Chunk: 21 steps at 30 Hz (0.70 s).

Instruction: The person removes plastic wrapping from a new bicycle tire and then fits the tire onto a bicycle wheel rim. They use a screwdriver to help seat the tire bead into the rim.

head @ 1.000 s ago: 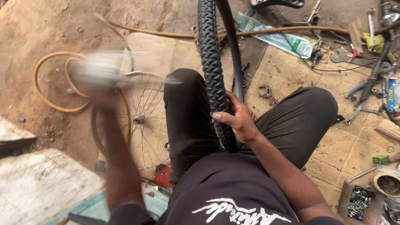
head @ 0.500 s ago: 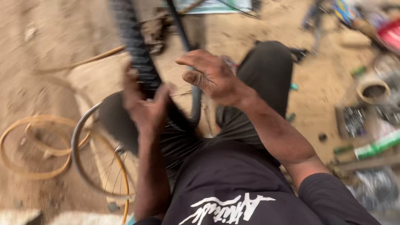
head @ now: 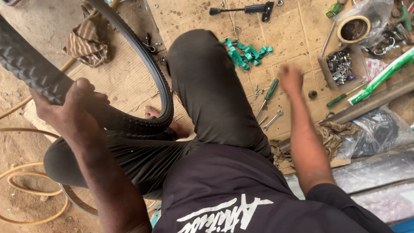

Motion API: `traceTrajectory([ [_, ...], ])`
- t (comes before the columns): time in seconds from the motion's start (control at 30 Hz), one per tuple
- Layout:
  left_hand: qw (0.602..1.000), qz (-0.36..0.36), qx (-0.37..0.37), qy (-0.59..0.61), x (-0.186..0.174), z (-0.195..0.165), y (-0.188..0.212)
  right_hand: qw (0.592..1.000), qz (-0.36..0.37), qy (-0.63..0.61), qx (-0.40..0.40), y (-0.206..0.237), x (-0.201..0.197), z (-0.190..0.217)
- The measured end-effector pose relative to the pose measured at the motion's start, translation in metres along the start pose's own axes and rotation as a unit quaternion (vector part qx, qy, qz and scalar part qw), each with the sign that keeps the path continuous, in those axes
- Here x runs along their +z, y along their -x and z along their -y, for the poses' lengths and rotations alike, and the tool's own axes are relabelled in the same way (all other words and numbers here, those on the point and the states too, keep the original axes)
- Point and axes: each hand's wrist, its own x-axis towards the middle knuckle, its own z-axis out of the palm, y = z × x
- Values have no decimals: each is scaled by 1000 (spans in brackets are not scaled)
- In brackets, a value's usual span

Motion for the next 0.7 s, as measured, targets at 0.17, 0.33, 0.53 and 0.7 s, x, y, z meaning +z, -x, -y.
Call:
traceTrajectory([
  [0.17,999,-10,-27,-33,-14,9,-1,972,73,40,221,63,60,-21],
  [0.33,989,-62,41,-132,-44,32,-7,993,4,3,115,66,71,24],
  [0.53,978,-181,-21,-98,-94,47,5,981,-91,-128,-115,20,66,92],
  [0.7,948,-302,31,91,-184,42,49,915,-36,-231,-329,-51,53,185],
])
